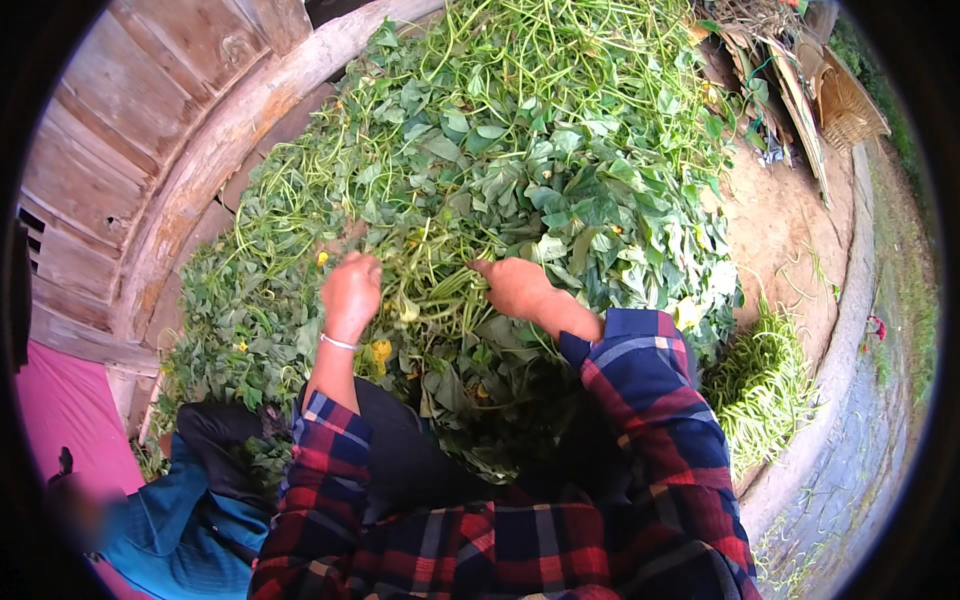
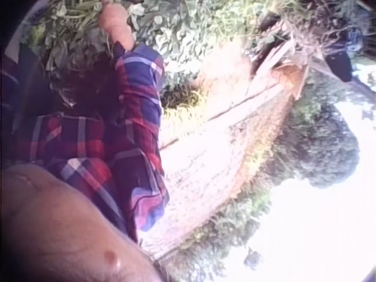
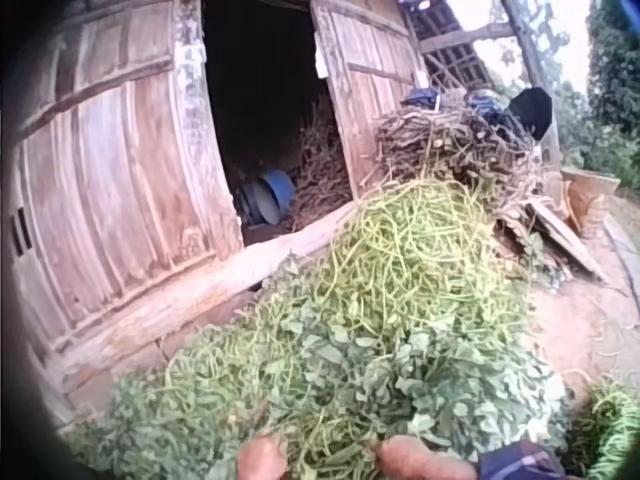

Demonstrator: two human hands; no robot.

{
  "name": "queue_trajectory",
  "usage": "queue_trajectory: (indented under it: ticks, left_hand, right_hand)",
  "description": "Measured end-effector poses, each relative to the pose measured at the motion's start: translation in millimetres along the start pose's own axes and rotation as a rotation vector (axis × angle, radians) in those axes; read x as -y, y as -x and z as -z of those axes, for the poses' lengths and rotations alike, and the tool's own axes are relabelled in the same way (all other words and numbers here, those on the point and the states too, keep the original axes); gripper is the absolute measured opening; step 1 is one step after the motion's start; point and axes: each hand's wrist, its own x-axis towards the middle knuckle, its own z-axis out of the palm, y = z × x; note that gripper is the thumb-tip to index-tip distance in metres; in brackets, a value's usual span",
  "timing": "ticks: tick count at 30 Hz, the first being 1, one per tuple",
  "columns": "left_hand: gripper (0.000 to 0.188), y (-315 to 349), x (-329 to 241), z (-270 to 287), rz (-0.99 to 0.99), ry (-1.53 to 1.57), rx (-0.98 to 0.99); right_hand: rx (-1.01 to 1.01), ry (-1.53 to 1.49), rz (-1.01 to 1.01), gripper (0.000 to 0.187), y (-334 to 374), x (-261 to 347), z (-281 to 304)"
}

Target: The person sits on the ground and processes a large pile of leafy green vines by hand, separating stems and leaves. The person repeatedly picks up bunches, pulls off leaves, and places the separated parts into a growing pile beside them.

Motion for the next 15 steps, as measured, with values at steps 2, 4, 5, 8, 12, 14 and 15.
queue_trajectory:
  ticks: [2, 4, 5, 8, 12, 14, 15]
  left_hand:
    - [0.006, 2.9, 2.3, 6.9, -0.08, -0.013, -0.294]
    - [0.004, -1.1, 0.0, 21.6, -0.2, 0.177, -0.448]
    - [0.006, -0.5, 0.0, 30.7, -0.227, 0.243, -0.491]
    - [0.006, -1.4, -3.2, 54.1, -0.195, 0.588, -0.606]
    - [0.01, -8.0, -2.3, 28.9, 0.093, 1.061, -0.434]
    - [0.011, -4.2, -10.6, 21.7, 0.234, 1.282, -0.27]
    - [0.011, -2.2, -23.3, 19.9, 0.239, 1.322, -0.245]
  right_hand:
    - [-0.008, -0.007, -0.016, 0.05, 1.4, 2.0, 3.1]
    - [-0.044, -0.017, 0.003, 0.047, 2.2, 3.0, 6.9]
    - [-0.048, -0.022, -0.006, 0.046, 3.1, 3.2, 10.6]
    - [-0.149, -0.071, 0.018, 0.04, 0.2, -7.9, 8.8]
    - [-0.281, -0.269, 0.061, 0.029, -3.9, -11.3, 16.4]
    - [-0.292, -0.545, 0.121, 0.028, -3.3, -9.2, 19.8]
    - [-0.298, -0.682, 0.142, 0.028, -2.2, -7.4, 19.6]
